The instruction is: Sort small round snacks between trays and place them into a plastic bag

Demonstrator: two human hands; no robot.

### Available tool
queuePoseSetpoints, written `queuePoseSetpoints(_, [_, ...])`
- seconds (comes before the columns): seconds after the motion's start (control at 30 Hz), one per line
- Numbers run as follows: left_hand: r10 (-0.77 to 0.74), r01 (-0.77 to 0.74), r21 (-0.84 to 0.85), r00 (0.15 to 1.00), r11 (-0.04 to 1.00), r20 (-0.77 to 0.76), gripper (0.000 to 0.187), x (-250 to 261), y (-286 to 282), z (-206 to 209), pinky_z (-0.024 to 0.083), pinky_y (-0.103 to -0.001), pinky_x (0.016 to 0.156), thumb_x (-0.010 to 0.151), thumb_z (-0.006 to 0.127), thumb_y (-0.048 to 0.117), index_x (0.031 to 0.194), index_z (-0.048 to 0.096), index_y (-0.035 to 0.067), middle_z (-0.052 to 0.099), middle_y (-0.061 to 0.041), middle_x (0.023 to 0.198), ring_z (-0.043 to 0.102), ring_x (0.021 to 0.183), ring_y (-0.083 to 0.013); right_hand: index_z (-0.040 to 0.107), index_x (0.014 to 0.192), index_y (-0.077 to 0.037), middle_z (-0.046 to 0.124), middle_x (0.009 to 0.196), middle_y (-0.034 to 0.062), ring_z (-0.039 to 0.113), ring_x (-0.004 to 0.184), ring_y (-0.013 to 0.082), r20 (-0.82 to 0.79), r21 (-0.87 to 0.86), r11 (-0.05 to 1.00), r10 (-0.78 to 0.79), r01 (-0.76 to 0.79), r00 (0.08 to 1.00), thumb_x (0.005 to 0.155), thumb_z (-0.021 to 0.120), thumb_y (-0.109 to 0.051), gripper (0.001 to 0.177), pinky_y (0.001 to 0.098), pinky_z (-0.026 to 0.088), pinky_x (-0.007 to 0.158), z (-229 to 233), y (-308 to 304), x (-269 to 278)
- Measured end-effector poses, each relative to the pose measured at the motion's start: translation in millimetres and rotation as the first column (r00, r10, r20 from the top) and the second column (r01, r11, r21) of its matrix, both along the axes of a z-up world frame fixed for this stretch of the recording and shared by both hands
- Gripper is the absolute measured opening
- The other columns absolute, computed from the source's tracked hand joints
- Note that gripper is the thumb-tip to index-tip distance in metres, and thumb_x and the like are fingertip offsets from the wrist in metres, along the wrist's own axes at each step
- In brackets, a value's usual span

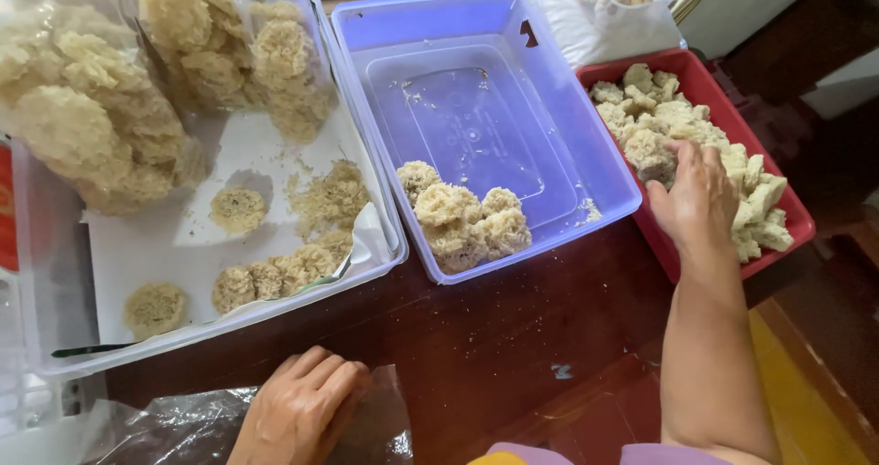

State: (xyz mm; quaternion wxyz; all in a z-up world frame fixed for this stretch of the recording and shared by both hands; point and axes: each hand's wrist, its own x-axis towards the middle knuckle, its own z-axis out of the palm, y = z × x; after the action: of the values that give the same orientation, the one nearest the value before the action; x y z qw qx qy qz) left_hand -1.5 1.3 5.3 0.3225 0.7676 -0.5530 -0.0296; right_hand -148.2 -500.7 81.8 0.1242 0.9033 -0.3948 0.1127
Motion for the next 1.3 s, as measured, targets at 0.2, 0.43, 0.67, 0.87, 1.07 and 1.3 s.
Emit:
queuePoseSetpoints(0.2, [-0.001, 0.001, -0.014, 1.0, 1.0, 0.004, 0.014, -0.3, -0.1, 1.9, 0.051, -0.033, 0.072, 0.082, 0.07, 0.018, 0.094, 0.063, 0.016, 0.067, 0.002, 0.083, 0.06, 0.075, -0.0197, 0.066, 0.124, -0.002, 0.053, 0.115, 0.0238, 0.058, 0.093, 0.0372, 0.191, 0.116, 0.993, -0.033, 0.011, 0.981, 0.087, 0.075, -0.002, 0.038, 0.0534, 0.054, 0.082, -6.7, -28.1, -15.2])
queuePoseSetpoints(0.43, [0.028, -0.028, -0.012, 0.999, 1.0, -0.03, 0.016, -2.6, -2.4, 23.2, 0.05, -0.035, 0.074, 0.078, 0.07, 0.016, 0.093, 0.063, 0.015, 0.066, 0.001, 0.082, 0.06, 0.077, -0.0206, 0.069, 0.116, -0.008, 0.068, 0.096, 0.0083, 0.054, 0.065, 0.0169, 0.217, -0.292, 0.952, 0.153, -0.085, 0.964, 0.088, 0.079, -0.003, 0.03, 0.0335, 0.044, 0.055, 6.4, -6.8, -10.7])
queuePoseSetpoints(0.67, [0.044, -0.045, -0.033, 0.999, 0.998, -0.007, 0.013, -3.1, 0.5, 37.3, 0.048, -0.037, 0.074, 0.082, 0.064, 0.016, 0.093, 0.06, 0.013, 0.063, -0.002, 0.087, 0.058, 0.079, -0.023, 0.068, 0.112, 0.003, 0.071, 0.1, 0.0139, 0.062, 0.076, 0.0204, 0.495, -0.017, 0.791, 0.538, -0.612, 0.682, 0.09, 0.086, 0.009, 0.029, 0.0309, 0.051, 0.062, 56.7, 138.4, 84.1])
queuePoseSetpoints(0.87, [0.053, -0.052, -0.03, 0.998, 0.998, 0.027, 0.013, -3.4, 3.5, 40.9, 0.047, -0.039, 0.072, 0.081, 0.061, 0.015, 0.092, 0.057, 0.011, 0.061, -0.005, 0.084, 0.056, 0.077, -0.0252, 0.063, 0.1, -0.002, 0.068, 0.094, 0.0107, 0.07, 0.075, 0.0179, 0.57, 0.316, 0.314, 0.692, -0.895, 0.444, 0.073, 0.077, 0.013, 0.034, 0.0271, 0.057, 0.061, 46.1, 246.5, 157.8])
queuePoseSetpoints(1.07, [0.068, -0.067, -0.043, 0.998, 0.997, 0.015, 0.012, -4.2, 5.4, 44.1, 0.046, -0.039, 0.069, 0.08, 0.062, 0.015, 0.089, 0.056, 0.01, 0.06, -0.005, 0.079, 0.055, 0.074, -0.0243, 0.064, 0.092, -0.007, 0.067, 0.092, 0.0047, 0.062, 0.063, 0.014, 0.326, 0.281, 0.308, 0.86, -0.909, 0.392, 0.075, 0.072, 0.006, 0.023, 0.0251, 0.053, 0.053, 11.1, 282.5, 199.8])
queuePoseSetpoints(1.3, [0.07, -0.069, -0.03, 0.997, 0.997, 0.015, 0.012, -4.4, 3.8, 48.3, 0.046, -0.038, 0.07, 0.078, 0.063, 0.013, 0.088, 0.056, 0.01, 0.06, -0.005, 0.08, 0.054, 0.074, -0.0235, 0.074, 0.099, -0.004, 0.072, 0.093, 0.0088, 0.068, 0.084, 0.027, 0.228, 0.357, 0.31, 0.886, -0.881, 0.404, 0.08, 0.063, 0.001, 0.022, 0.04, 0.053, 0.087, 15.8, 283.4, 187.7])
